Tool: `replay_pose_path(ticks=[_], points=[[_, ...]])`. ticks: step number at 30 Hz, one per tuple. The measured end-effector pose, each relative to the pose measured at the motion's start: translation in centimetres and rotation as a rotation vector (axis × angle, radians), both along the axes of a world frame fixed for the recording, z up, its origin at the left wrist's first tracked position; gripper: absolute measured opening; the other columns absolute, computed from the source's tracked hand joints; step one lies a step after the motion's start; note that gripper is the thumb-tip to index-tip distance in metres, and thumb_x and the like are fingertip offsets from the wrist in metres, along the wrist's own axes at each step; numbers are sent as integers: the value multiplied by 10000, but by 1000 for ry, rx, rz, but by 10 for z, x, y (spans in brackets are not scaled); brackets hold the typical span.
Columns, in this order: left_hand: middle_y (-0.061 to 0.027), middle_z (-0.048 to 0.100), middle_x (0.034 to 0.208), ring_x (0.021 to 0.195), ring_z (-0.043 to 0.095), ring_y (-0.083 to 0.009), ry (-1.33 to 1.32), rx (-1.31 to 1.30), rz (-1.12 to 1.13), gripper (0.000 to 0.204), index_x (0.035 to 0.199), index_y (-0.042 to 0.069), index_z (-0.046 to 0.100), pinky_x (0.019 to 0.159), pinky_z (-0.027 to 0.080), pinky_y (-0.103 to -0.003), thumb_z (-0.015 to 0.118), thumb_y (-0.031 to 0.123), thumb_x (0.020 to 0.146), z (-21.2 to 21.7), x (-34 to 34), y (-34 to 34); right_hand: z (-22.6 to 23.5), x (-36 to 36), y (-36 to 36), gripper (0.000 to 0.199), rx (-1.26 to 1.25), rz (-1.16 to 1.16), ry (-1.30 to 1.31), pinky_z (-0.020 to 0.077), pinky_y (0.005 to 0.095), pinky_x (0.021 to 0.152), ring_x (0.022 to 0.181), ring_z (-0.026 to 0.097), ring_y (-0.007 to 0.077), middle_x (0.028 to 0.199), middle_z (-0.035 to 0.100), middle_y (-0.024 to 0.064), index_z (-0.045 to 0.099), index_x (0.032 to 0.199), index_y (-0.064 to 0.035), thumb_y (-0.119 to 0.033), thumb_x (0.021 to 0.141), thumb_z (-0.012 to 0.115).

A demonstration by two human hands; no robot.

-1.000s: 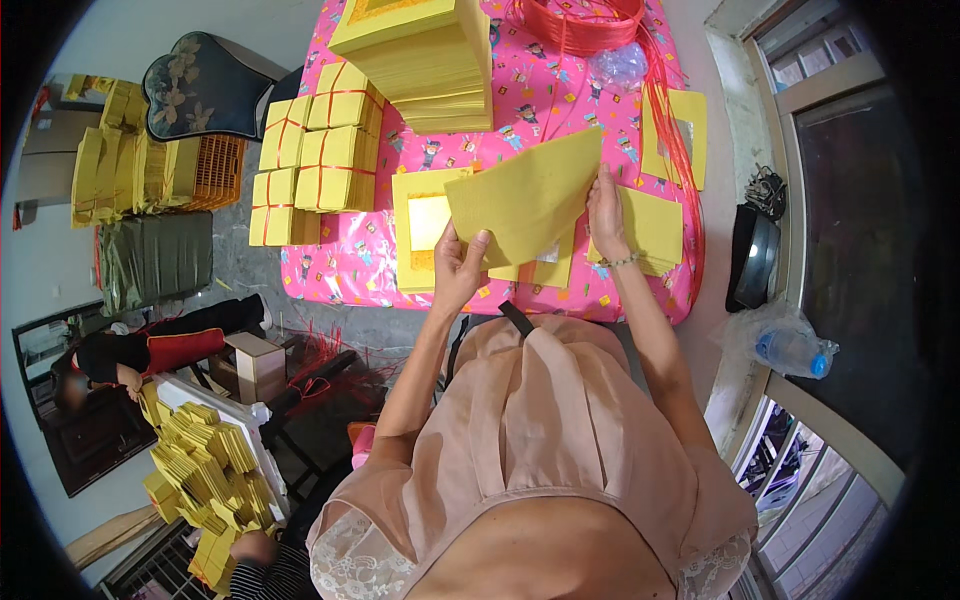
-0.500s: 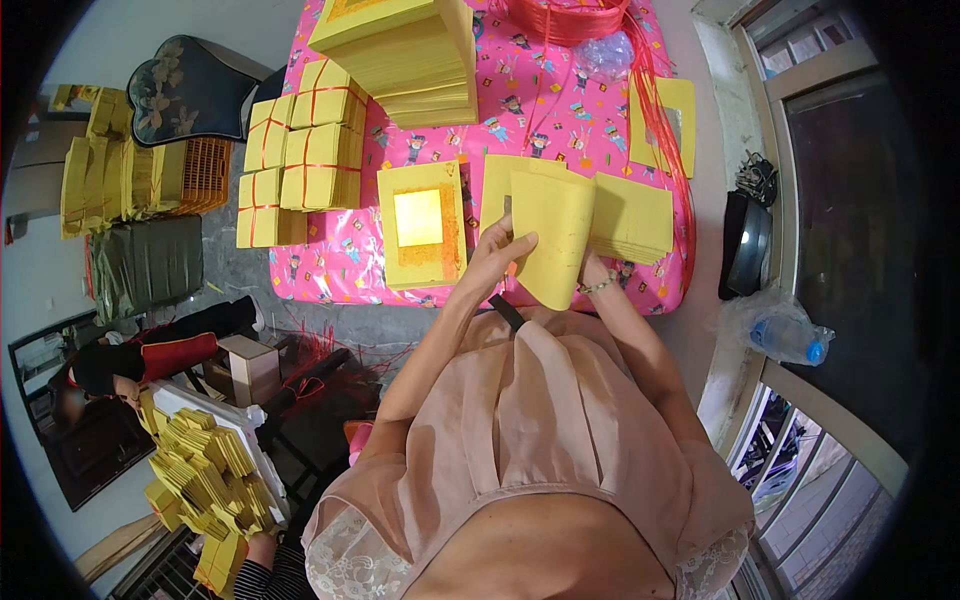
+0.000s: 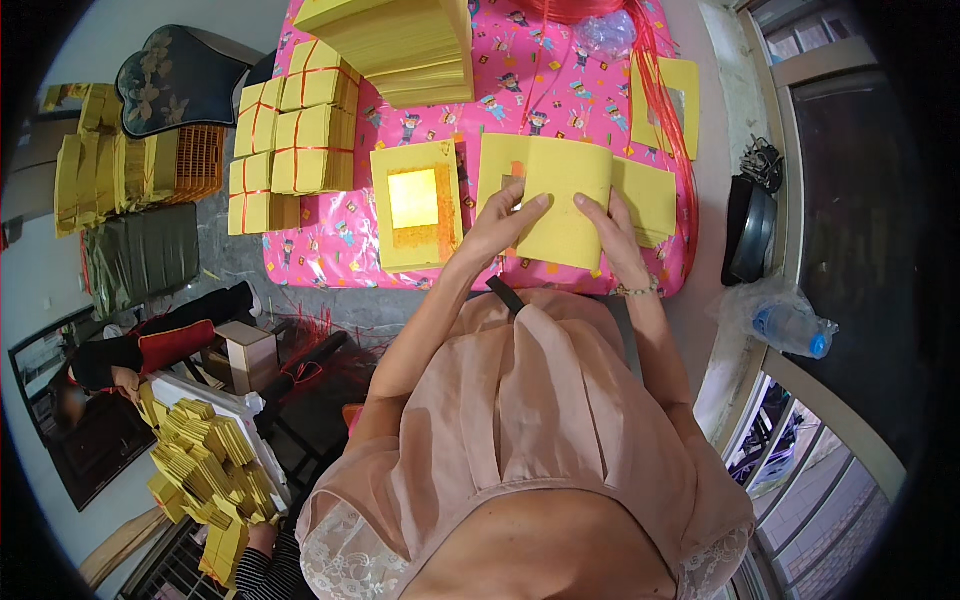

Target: Folding and stacking yellow ceremonial paper products with silver inserts.

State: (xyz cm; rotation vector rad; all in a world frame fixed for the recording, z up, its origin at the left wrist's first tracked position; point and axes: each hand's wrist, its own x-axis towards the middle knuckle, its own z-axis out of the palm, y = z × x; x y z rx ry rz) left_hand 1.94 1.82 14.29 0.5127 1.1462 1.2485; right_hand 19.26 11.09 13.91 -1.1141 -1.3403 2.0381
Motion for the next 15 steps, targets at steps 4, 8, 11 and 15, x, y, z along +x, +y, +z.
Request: replay_pose_path(ticks=[4, 8, 11, 15], points=[[-89, 621, 1115, 986, 587, -114, 153, -28, -42, 534, 1413, -5, 385, 859, 476, -276, 582, 228, 974, 2, -3, 5, 0, 3, 1, 470, -33, -30, 57, 485, 281, 869, 1035, 590, 130, 1165, 615, 86, 475, 1305, 12, -210, 926, 644], [-103, 599, 1135, 1011, 566, -124, 145, -44, 16, 541, 1401, -20, 357, 869, 464, -284, 569, 246, 980, 11, 0, 11, 0, 5, 0, 459, -55, -54, 52, 488, 283, 869, 1027, 596, 130, 1163, 619, 89, 480, 1303, 10, -209, 932, 638], [-87, 593, 1173, 1047, 561, -121, 95, -67, -24, 490, 1382, -11, 397, 895, 454, -273, 551, 239, 989, 4, -2, 13, -4, 5, 0, 446, -40, -46, 28, 493, 281, 864, 1019, 601, 131, 1162, 619, 90, 485, 1294, 12, -204, 934, 636], [-62, 593, 1199, 1067, 561, -109, 60, -59, -79, 417, 1354, 6, 444, 910, 451, -260, 526, 210, 999, -3, -2, 15, -8, 4, 0, 432, -48, -45, 41, 500, 278, 854, 1012, 605, 129, 1157, 620, 94, 490, 1281, 16, -189, 931, 640]])
